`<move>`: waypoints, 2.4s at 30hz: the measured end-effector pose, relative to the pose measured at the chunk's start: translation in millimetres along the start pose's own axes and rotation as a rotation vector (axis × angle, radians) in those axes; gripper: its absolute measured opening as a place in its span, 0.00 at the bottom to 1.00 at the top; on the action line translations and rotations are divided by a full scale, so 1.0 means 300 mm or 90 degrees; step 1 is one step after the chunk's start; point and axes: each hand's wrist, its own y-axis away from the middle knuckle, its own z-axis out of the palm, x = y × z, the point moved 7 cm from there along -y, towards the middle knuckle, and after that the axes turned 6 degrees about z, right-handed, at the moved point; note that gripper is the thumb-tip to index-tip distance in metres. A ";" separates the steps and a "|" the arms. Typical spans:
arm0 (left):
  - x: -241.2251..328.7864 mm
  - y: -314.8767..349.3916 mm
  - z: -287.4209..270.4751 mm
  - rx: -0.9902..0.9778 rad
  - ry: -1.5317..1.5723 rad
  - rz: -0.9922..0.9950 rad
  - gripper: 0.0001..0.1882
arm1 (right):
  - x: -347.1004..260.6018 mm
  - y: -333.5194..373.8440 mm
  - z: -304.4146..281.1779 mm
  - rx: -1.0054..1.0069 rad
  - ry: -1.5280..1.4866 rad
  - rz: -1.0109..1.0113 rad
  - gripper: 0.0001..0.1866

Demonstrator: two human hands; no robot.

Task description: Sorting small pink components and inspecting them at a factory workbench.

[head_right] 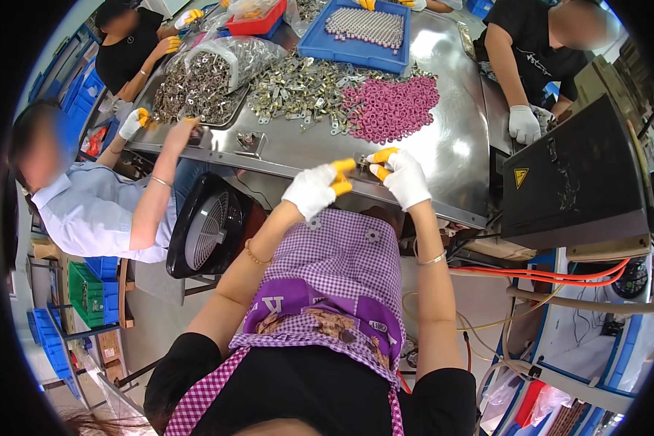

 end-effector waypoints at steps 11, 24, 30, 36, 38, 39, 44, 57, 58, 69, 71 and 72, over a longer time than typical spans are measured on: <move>0.094 -0.125 -0.030 0.107 -0.029 0.025 0.13 | -0.002 0.032 0.018 0.051 0.079 0.024 0.12; 0.157 -0.109 -0.019 0.157 -0.295 0.093 0.13 | -0.069 0.098 0.016 0.139 0.114 -0.136 0.19; 0.083 -0.092 -0.218 0.256 -0.208 0.045 0.23 | -0.078 0.154 -0.053 0.160 0.356 -0.069 0.24; -0.395 0.079 -0.561 0.489 -0.324 -0.356 0.25 | 0.097 0.110 -0.292 0.386 0.543 0.169 0.22; -0.515 0.077 -0.546 0.482 -0.249 -0.336 0.25 | 0.141 0.061 -0.344 0.412 0.543 0.204 0.22; -0.574 0.069 -0.529 0.477 -0.176 -0.324 0.26 | 0.165 0.035 -0.369 0.432 0.541 0.233 0.22; -0.575 0.056 -0.468 0.447 -0.058 -0.310 0.27 | 0.208 -0.003 -0.418 0.472 0.532 0.290 0.21; -0.225 -0.068 -0.199 0.337 -0.037 -0.100 0.18 | 0.188 0.004 -0.408 0.494 0.521 0.280 0.19; -0.239 -0.085 -0.204 0.341 -0.094 -0.100 0.18 | 0.193 0.001 -0.403 0.488 0.529 0.282 0.19; -0.294 -0.052 -0.159 0.468 -0.110 -0.065 0.14 | 0.184 -0.092 -0.401 0.450 0.683 0.329 0.16; -0.282 -0.016 -0.144 0.564 -0.082 -0.002 0.14 | 0.167 -0.114 -0.370 0.509 0.681 0.235 0.15; -0.257 -0.021 -0.150 0.551 -0.145 -0.016 0.14 | 0.197 -0.136 -0.341 0.467 0.612 0.184 0.15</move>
